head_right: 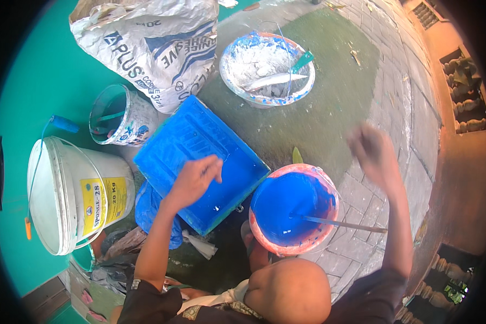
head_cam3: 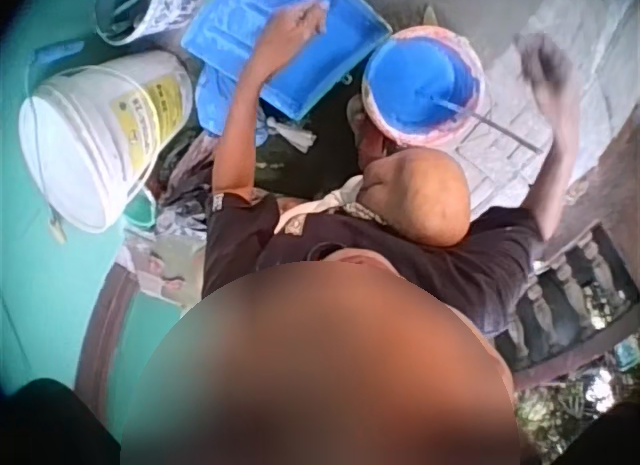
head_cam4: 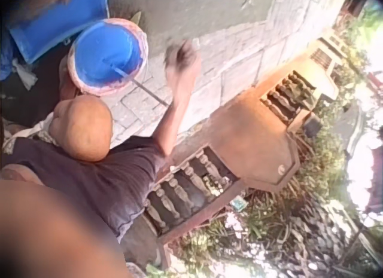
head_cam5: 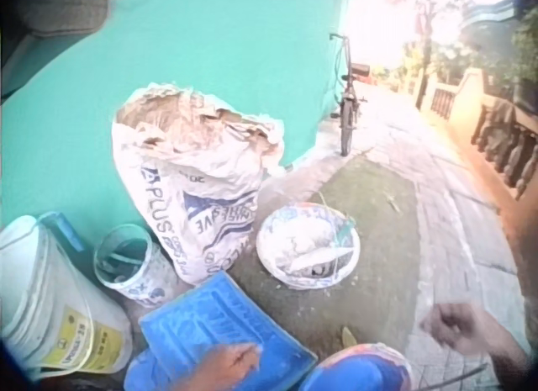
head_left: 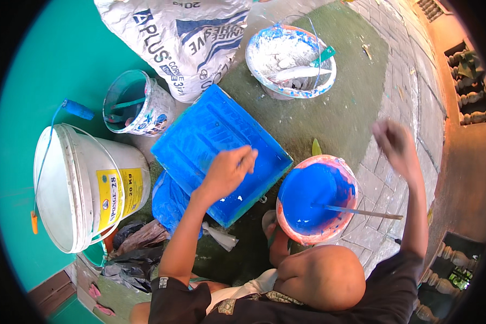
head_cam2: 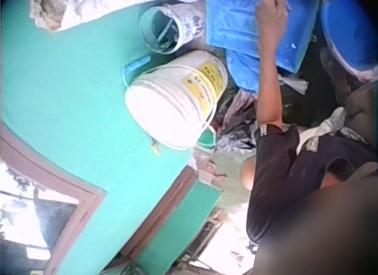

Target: The person stirs blue paint in a bucket using a stick, pours a light-colored liquid from a jug into the bucket, and places a blue tray on the ground.

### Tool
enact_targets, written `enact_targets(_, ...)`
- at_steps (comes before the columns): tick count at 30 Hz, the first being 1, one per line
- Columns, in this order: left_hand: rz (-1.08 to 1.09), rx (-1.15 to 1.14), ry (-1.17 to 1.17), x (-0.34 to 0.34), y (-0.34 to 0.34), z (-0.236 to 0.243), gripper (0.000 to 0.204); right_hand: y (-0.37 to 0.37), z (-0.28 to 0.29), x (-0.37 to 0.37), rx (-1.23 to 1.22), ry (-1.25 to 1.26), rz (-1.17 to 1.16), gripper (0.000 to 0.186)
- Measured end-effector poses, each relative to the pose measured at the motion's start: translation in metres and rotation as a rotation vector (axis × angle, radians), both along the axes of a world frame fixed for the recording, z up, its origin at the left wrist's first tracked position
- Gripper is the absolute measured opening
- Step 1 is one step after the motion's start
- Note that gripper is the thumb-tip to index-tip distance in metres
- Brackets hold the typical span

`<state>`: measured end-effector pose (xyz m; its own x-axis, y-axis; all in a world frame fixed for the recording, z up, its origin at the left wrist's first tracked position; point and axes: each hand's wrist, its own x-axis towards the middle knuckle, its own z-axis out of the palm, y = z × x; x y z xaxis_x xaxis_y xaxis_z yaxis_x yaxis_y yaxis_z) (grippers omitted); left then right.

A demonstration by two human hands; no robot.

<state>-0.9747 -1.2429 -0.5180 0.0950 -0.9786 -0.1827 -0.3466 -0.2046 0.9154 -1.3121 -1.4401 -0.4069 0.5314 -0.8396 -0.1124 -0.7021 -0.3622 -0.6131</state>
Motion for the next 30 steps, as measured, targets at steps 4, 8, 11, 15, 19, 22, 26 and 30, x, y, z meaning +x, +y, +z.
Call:
enact_targets(4, 0.023, 0.074, 0.068, -0.008, 0.051, 0.0, 0.029, -0.14, -0.066, 0.103, -0.37, -0.147, 0.331, 0.023)
enact_targets(8, 0.117, 0.163, 0.044, -0.011, 0.09, 0.008, 0.026, -0.205, -0.127, 0.195, -0.211, 0.004, 0.589, 0.023)
enact_targets(11, 0.161, 0.202, 0.005, -0.012, 0.104, 0.01, 0.023, -0.225, -0.154, 0.225, -0.358, 0.296, 0.747, 0.045)
enact_targets(15, 0.198, 0.227, -0.042, -0.008, 0.114, 0.006, 0.019, -0.241, -0.175, 0.231, -0.513, 0.418, 0.839, 0.054)
enact_targets(19, 0.198, 0.225, -0.127, -0.006, 0.12, -0.003, 0.016, -0.242, -0.193, 0.234, -0.533, 0.378, 0.869, 0.052)
enact_targets(22, 0.195, 0.189, -0.168, -0.007, 0.119, -0.007, 0.015, -0.242, -0.201, 0.239, -0.607, 0.381, 0.953, 0.043)
enact_targets(26, 0.171, 0.227, -0.201, -0.011, 0.114, -0.004, 0.015, -0.238, -0.2, 0.245, -0.683, 0.466, 0.997, 0.043)
enact_targets(30, 0.151, 0.224, -0.197, -0.011, 0.109, -0.001, 0.014, -0.233, -0.179, 0.241, -0.688, 0.496, 0.815, 0.044)
